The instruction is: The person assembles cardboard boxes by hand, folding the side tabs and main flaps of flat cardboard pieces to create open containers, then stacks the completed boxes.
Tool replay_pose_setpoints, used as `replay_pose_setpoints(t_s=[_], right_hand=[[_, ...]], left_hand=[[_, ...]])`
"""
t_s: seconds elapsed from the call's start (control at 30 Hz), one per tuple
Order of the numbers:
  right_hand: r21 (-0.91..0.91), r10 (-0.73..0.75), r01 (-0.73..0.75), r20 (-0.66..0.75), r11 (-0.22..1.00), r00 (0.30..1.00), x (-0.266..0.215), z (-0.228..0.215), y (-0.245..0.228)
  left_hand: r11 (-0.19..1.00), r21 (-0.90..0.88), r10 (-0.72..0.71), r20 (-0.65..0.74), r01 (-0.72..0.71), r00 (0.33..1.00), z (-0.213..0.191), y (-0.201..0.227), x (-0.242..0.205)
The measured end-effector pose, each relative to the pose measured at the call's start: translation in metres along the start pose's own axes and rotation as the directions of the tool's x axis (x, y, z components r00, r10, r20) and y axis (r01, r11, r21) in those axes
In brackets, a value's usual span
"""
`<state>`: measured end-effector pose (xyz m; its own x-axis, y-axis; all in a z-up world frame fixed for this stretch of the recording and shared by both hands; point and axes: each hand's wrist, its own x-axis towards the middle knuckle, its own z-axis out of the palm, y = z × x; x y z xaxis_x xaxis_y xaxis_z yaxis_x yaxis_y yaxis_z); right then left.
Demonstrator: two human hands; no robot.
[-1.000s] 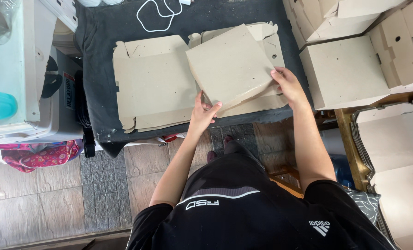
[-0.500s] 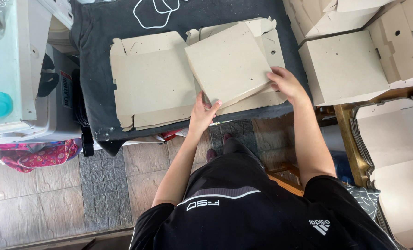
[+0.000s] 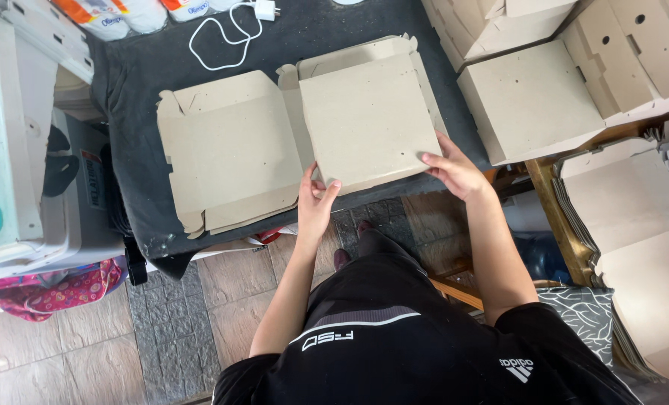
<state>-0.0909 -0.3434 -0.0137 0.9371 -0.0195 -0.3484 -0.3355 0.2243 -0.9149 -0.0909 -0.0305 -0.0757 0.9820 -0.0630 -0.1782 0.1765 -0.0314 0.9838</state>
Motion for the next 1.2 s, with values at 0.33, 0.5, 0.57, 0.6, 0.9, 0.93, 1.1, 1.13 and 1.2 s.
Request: replay_pose_setpoints(t_s=[0.33,0.5,0.57,0.6,0.9,0.93,1.1,1.13,1.2], right_hand=[[0.159,0.003,0.012,-0.096,0.987,0.995,-0.078,-0.042,0.026],[0.268,-0.106,0.176,-0.255,0.947,0.961,-0.107,-0.058,0.031],[0.308,-0.136,0.237,-0.316,0.922,0.939,-0.108,-0.073,0.046],[0.343,-0.159,0.288,-0.358,0.894,0.920,-0.108,-0.081,0.054],[0.435,-0.046,0.377,-0.604,0.818,0.796,-0.089,-0.119,0.074],[0.436,-0.044,0.376,-0.604,0.817,0.796,-0.085,-0.122,0.072],[0.395,-0.017,0.359,-0.651,0.846,0.759,-0.066,-0.126,0.049],[0.396,-0.018,0.357,-0.648,0.846,0.761,-0.062,-0.127,0.046],[0.370,-0.012,0.355,-0.678,0.858,0.735,-0.054,-0.128,0.042]], left_hand=[[0.931,-0.362,0.104,0.151,-0.043,0.983,0.056,0.015,0.027],[0.916,-0.401,0.162,0.354,-0.007,0.921,0.102,0.032,0.050],[0.933,-0.359,0.185,0.421,-0.024,0.888,0.123,0.048,0.046],[0.946,-0.319,0.204,0.469,-0.051,0.859,0.133,0.057,0.043],[0.967,-0.112,0.248,0.621,-0.230,0.743,0.148,0.035,0.039],[0.967,-0.111,0.247,0.622,-0.229,0.743,0.145,0.034,0.041],[0.844,0.173,0.328,0.584,-0.508,0.743,0.129,0.021,0.055],[0.844,0.175,0.328,0.580,-0.508,0.745,0.125,0.019,0.058],[0.688,0.415,0.262,0.623,-0.595,0.737,0.116,0.016,0.064]])
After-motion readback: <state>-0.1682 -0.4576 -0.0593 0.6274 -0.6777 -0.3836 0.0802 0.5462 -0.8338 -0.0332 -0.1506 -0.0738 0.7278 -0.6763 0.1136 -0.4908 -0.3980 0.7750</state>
